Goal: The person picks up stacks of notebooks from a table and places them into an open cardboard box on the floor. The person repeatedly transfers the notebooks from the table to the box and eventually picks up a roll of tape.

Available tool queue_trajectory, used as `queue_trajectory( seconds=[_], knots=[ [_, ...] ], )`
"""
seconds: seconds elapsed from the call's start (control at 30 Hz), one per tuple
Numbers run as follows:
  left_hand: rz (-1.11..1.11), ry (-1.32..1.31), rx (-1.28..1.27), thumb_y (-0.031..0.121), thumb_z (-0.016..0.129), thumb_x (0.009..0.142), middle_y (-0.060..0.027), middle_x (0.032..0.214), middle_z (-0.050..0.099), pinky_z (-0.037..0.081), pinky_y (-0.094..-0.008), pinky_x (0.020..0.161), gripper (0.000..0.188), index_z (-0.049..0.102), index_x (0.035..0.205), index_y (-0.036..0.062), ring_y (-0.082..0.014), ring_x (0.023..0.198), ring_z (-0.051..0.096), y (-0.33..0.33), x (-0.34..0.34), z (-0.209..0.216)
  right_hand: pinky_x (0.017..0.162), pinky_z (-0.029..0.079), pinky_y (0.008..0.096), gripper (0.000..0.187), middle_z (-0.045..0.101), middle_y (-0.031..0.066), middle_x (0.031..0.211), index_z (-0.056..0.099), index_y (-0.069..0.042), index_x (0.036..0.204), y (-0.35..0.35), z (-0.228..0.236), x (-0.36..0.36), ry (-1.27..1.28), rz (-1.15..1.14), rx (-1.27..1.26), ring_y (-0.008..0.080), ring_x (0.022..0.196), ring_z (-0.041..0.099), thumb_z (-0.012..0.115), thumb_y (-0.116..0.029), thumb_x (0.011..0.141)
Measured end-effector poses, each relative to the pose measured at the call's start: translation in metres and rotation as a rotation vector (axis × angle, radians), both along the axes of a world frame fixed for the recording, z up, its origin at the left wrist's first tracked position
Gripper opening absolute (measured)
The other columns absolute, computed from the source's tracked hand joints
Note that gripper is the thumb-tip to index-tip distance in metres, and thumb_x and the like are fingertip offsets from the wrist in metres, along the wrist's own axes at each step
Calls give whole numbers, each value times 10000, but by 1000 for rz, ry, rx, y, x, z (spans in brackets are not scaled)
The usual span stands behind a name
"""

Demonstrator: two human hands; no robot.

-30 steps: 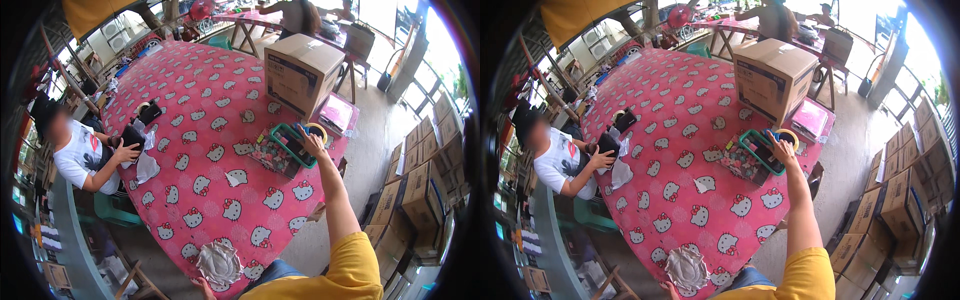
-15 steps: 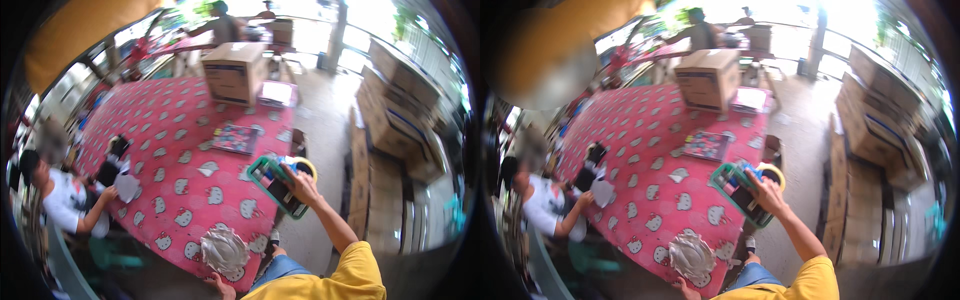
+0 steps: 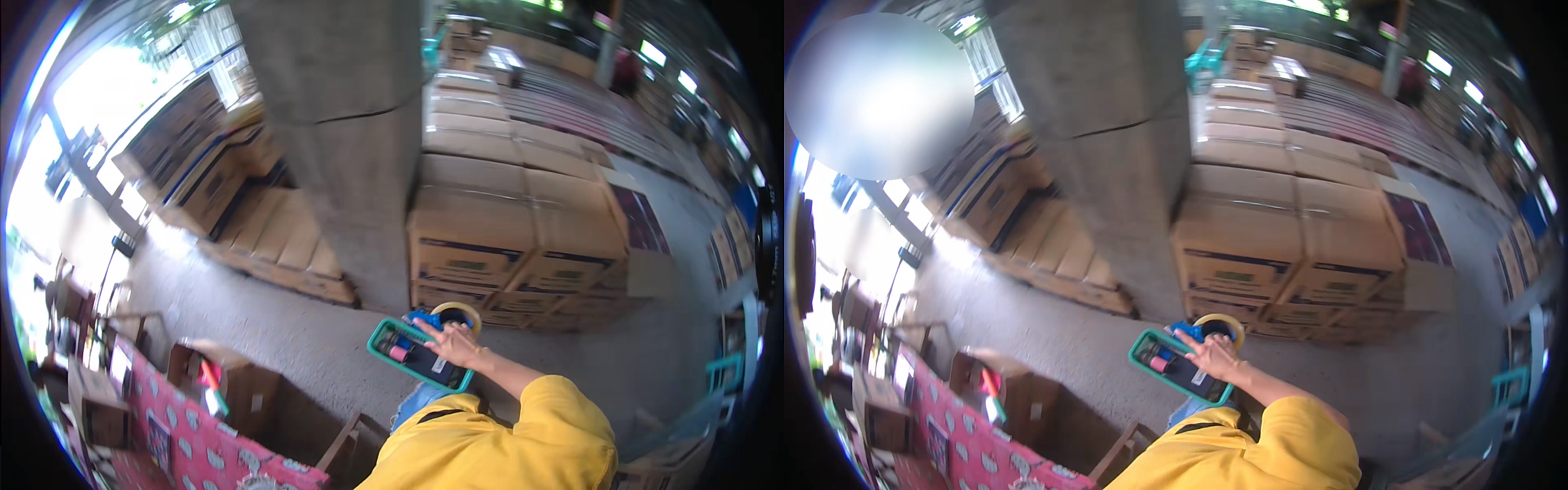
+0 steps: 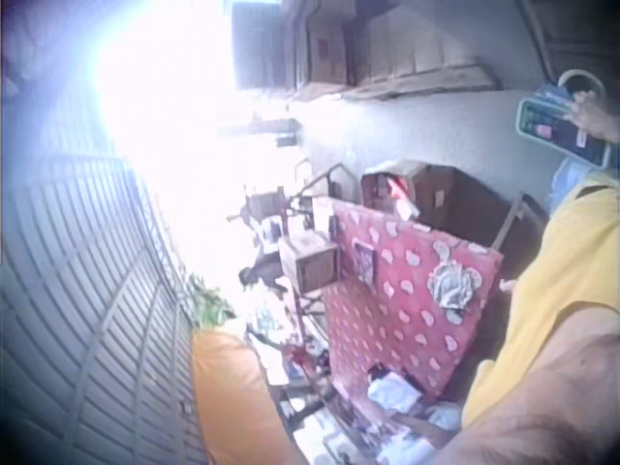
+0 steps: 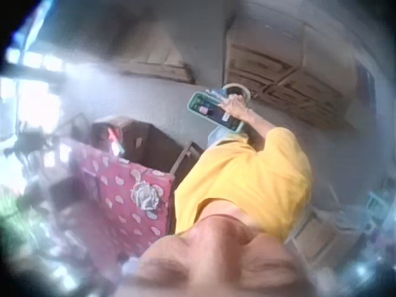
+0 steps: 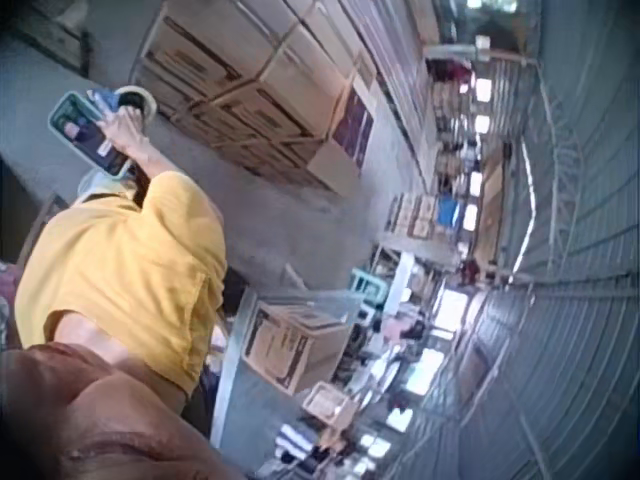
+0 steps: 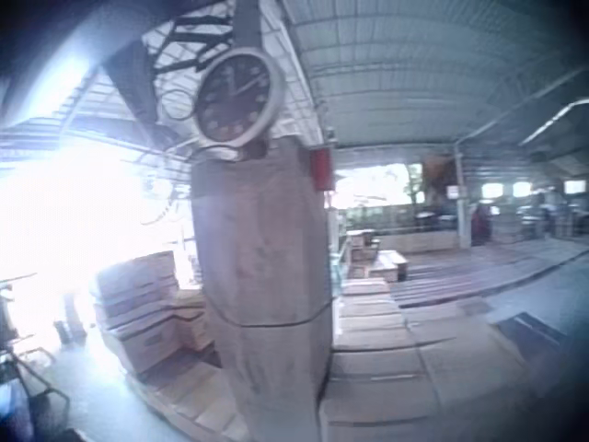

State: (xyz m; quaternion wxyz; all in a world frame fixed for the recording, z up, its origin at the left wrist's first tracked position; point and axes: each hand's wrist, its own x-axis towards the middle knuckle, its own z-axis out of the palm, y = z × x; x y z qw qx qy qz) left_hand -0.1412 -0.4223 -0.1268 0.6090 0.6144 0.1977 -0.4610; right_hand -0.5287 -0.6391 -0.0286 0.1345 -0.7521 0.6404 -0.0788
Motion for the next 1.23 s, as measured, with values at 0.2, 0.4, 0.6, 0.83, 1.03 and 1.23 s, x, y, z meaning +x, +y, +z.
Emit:
queue_trajectory(
  seconds=[0.2, 0.4, 0.6, 0.83, 1.03, 1.23],
  knots=[
    [-574, 142, -8, 511, 700, 815, -94, 1441, 378, 259, -618, 1067, 949, 157, 1537, 221, -325, 1304, 397, -68, -134, 44, 749, 520, 479, 656, 652, 255, 827, 304, -215, 1503, 70, 107, -184, -173, -314, -69, 406, 790, 658, 590, -319, 922],
    [-1681, -105, -341, 233, 631, 848, -60, 1466, 421, 377, -468, 1036, 631, 422, 1435, 129, -266, 1265, 469, -212, -326, 75, 706, 528, 469, 623, 666, 234, 778, 303, -151, 1482, 72, 197, -331, -129, -343, -70, 376, 762, 680, 555, -328, 940],
    [-2567, -138, -946, 202, 641, 904, -154, 1368, 497, 404, -406, 1021, 611, 391, 1446, 71, -290, 1260, 485, -186, -612, 126, 752, 472, 479, 661, 655, 199, 937, 296, -185, 1506, -43, 129, -429, 179, -545, -130, 334, 853, 644, 561, -384, 934],
    [-1893, -559, -1602, 14, 684, 803, -190, 1404, 409, 369, -441, 1008, 603, 415, 1342, 48, -290, 1250, 451, -154, -758, 166, 875, 456, 422, 540, 601, 182, 1037, 492, -137, 1366, 32, 187, -487, -384, -220, -743, 304, 968, 591, 660, -311, 883],
    [-1513, -449, -1565, 207, 683, 837, -272, 1513, 232, 252, -541, 1100, 855, 180, 1499, 6, -374, 1420, 232, -144, -868, 207, 998, 424, 407, 756, 482, 211, 1334, 336, -9, 1426, 267, 52, -749, -909, -1869, -1297, 309, 1138, 533, 531, -544, 929],
    [-2092, -1741, -1479, 616, 586, 834, -231, 1545, 238, 150, -590, 1134, 934, 294, 1475, 2, -391, 1436, 222, -127, -961, 173, 1080, 334, 462, 1009, 361, 195, 1491, 166, -55, 1525, 304, -10, -914, -2397, -721, -1265, 323, 1240, 477, 424, -759, 850]
  ],
)
